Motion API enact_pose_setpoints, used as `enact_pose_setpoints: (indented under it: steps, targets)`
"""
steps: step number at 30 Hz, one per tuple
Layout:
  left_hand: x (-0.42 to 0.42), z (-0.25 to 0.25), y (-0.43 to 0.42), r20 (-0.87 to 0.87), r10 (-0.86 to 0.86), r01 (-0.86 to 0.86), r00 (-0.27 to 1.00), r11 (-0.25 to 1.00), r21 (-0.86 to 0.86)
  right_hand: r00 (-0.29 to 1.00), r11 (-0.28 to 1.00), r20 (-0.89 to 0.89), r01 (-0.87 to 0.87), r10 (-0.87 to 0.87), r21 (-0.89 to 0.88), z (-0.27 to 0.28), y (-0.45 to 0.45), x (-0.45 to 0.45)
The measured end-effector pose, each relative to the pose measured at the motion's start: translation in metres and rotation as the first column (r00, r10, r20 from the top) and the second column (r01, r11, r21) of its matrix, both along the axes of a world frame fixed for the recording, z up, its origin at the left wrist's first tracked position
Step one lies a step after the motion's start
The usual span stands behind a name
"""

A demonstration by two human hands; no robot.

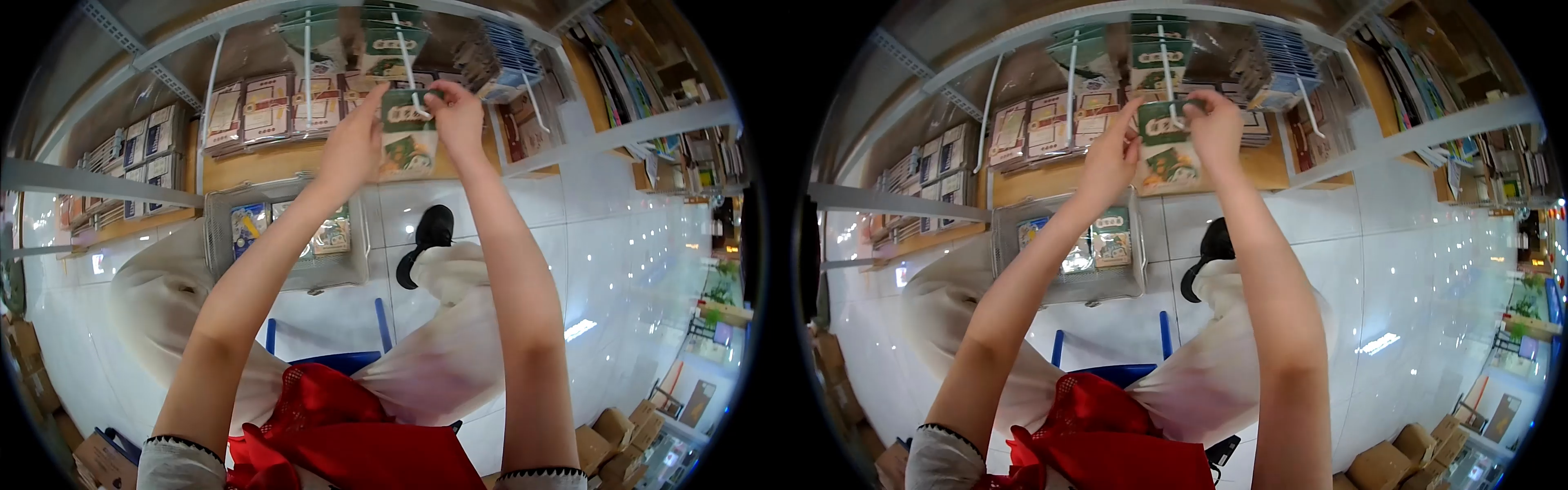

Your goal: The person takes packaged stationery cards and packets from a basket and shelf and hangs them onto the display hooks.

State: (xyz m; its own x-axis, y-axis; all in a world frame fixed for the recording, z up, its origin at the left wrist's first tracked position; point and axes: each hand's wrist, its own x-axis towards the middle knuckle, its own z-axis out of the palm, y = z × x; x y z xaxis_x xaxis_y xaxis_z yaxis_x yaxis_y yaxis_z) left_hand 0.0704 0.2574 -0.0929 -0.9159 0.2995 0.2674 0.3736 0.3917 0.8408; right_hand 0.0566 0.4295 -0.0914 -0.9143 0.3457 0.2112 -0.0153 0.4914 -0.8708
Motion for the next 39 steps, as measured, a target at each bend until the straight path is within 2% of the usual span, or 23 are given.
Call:
enact_pose_setpoints:
  steps: [1, 5, 7, 9, 12, 14, 16, 18, 19, 20, 22, 23, 24, 26, 27, 29, 31, 34, 37, 39]
  targets:
    - [-0.009, -0.006, -0.002, -0.034, -0.019, 0.018, 0.999, 1.0, -0.016, 0.999, 0.994, -0.025, 0.041, -0.039, 0.098, 0.005, -0.004, -0.01]
    - [-0.029, -0.018, -0.003, -0.073, 0.03, -0.036, 0.997, 0.996, -0.076, 0.989, 0.959, -0.106, 0.126, -0.101, 0.253, 0.007, -0.003, -0.062]
    - [-0.03, -0.031, -0.01, -0.047, -0.053, 0.05, 0.998, 0.997, -0.059, 0.989, 0.952, -0.094, 0.137, -0.116, 0.272, 0.007, -0.003, -0.081]
    - [-0.018, -0.047, -0.022, -0.01, -0.11, 0.109, 0.994, 0.993, -0.05, 0.979, 0.928, -0.169, 0.167, -0.115, 0.335, 0.0, -0.001, -0.102]
    - [-0.001, -0.097, -0.072, 0.241, -0.199, 0.271, 0.95, 0.907, -0.322, 0.955, 0.906, -0.268, 0.22, -0.125, 0.362, -0.005, -0.002, -0.117]
    - [0.009, -0.146, -0.123, 0.393, -0.174, 0.336, 0.903, 0.856, -0.393, 0.875, 0.91, -0.445, 0.328, -0.193, 0.252, -0.021, 0.001, -0.119]
    - [0.02, -0.188, -0.169, 0.588, 0.052, 0.389, 0.807, 0.701, -0.597, 0.787, 0.918, -0.486, 0.386, -0.38, -0.092, -0.07, 0.011, -0.119]
    - [0.033, -0.243, -0.219, 0.393, 0.132, 0.257, 0.91, 0.564, -0.785, 0.793, 0.917, -0.467, 0.379, -0.39, -0.122, -0.102, -0.006, -0.078]
    - [0.037, -0.257, -0.233, 0.282, 0.151, 0.179, 0.947, 0.483, -0.857, 0.857, 0.919, -0.335, 0.382, -0.392, -0.099, -0.104, -0.022, -0.054]
    - [0.043, -0.247, -0.235, 0.236, 0.299, 0.049, 0.925, 0.521, -0.852, 0.9, 0.921, -0.195, 0.383, -0.39, -0.073, -0.104, -0.04, -0.031]
    - [0.055, -0.211, -0.228, 0.157, 0.573, -0.22, 0.804, 0.532, -0.818, 0.923, 0.882, -0.236, 0.366, -0.303, 0.297, -0.145, -0.063, 0.006]
    - [0.054, -0.211, -0.233, 0.388, 0.602, -0.117, 0.698, 0.63, -0.767, 0.955, 0.934, -0.124, 0.291, -0.27, 0.21, -0.154, -0.083, 0.023]
    - [0.059, -0.214, -0.232, 0.37, 0.62, -0.124, 0.692, 0.607, -0.785, 0.975, 0.969, -0.015, 0.221, -0.221, 0.112, -0.159, -0.105, 0.038]
    - [0.069, -0.223, -0.22, 0.329, 0.655, -0.14, 0.68, 0.556, -0.819, 0.997, 0.986, 0.021, 0.065, -0.069, 0.154, -0.168, -0.139, 0.062]
    - [0.069, -0.22, -0.216, 0.396, 0.674, -0.11, 0.624, 0.577, -0.809, 1.0, 0.988, 0.013, 0.001, -0.003, 0.158, -0.172, -0.153, 0.07]
    - [0.076, -0.245, -0.228, 0.417, 0.617, -0.076, 0.667, 0.613, -0.787, 0.995, 0.979, 0.045, -0.1, 0.094, 0.176, -0.176, -0.176, 0.084]
    - [0.077, -0.249, -0.238, 0.453, 0.55, -0.051, 0.702, 0.673, -0.738, 0.981, 0.962, 0.118, -0.179, 0.157, 0.207, -0.177, -0.189, 0.095]
    - [0.066, -0.244, -0.262, 0.63, 0.392, 0.073, 0.67, 0.81, -0.581, 0.956, 0.978, 0.208, -0.209, 0.206, -0.011, -0.183, -0.201, 0.108]
    - [0.06, -0.236, -0.274, 0.594, 0.303, 0.087, 0.745, 0.84, -0.536, 0.943, 0.964, 0.202, -0.255, 0.264, -0.069, -0.182, -0.199, 0.109]
    - [0.054, -0.212, -0.28, 0.57, 0.388, 0.051, 0.724, 0.794, -0.605, 0.907, 0.944, 0.263, -0.325, 0.328, -0.057, -0.188, -0.188, 0.104]
